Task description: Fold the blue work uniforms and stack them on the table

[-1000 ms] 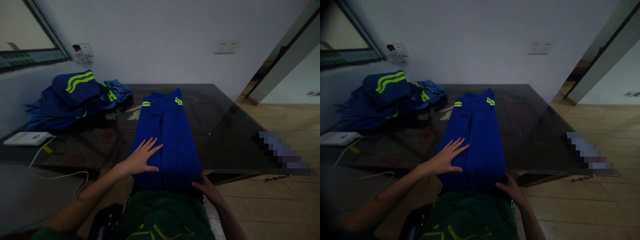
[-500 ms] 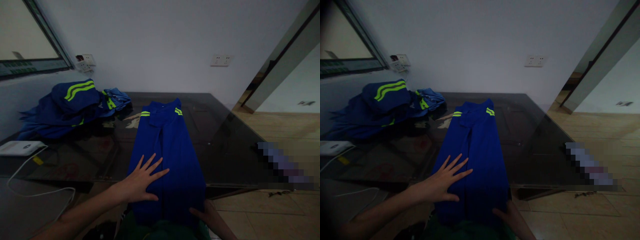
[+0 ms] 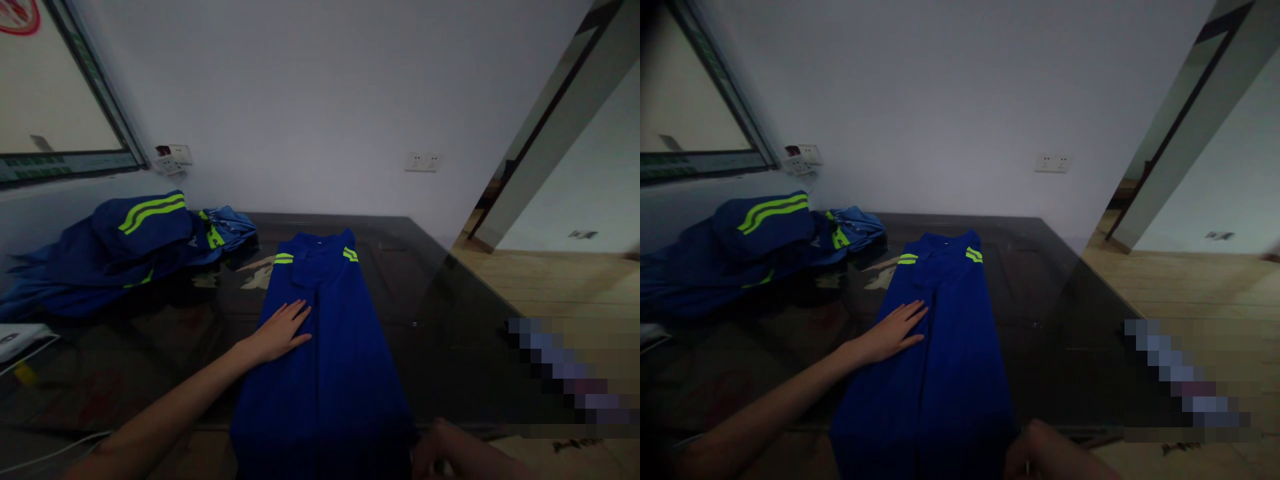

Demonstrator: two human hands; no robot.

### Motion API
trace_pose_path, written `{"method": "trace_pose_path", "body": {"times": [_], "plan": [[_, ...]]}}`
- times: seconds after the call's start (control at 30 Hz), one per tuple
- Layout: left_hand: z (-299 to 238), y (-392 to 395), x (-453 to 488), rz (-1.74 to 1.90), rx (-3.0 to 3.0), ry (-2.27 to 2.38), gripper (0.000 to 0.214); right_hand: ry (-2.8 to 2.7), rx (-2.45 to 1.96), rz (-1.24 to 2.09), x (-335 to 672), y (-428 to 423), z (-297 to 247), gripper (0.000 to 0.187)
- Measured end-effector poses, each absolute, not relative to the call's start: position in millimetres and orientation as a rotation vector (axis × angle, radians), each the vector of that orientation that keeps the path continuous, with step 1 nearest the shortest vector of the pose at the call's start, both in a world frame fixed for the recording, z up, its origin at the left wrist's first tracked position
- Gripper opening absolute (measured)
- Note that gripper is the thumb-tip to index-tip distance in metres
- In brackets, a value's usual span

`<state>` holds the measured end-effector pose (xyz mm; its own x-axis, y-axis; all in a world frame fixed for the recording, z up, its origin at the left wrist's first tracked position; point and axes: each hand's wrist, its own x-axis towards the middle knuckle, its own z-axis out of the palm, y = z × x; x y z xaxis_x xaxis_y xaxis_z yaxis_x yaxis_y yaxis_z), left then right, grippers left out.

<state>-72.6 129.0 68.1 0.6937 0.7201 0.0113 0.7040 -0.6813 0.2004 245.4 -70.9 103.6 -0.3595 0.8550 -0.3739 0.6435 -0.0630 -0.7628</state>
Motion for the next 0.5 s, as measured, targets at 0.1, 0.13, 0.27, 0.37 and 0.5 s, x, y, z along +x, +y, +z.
{"method": "trace_pose_path", "body": {"times": [0.1, 0.13, 0.27, 0.37, 0.5], "plan": [[81, 147, -74, 0.294, 2.776, 1.175, 0.039, -2.092, -1.307, 1.521, 236, -30, 139, 0.020], [84, 158, -74, 0.366, 2.810, 1.225, 0.036, -2.081, -1.233, 1.480, 234, -10, 148, 0.024], [84, 207, -67, 0.522, 2.987, 1.409, 0.063, -1.992, -1.154, 1.141, 235, 101, 160, 0.026], [71, 235, -62, 0.503, 3.071, 1.349, 0.071, -1.806, -1.171, 0.862, 246, 204, 148, 0.025], [57, 252, -62, 0.644, 3.094, 1.187, 0.067, -1.593, -1.337, 0.575, 262, 321, 123, 0.024]]}}
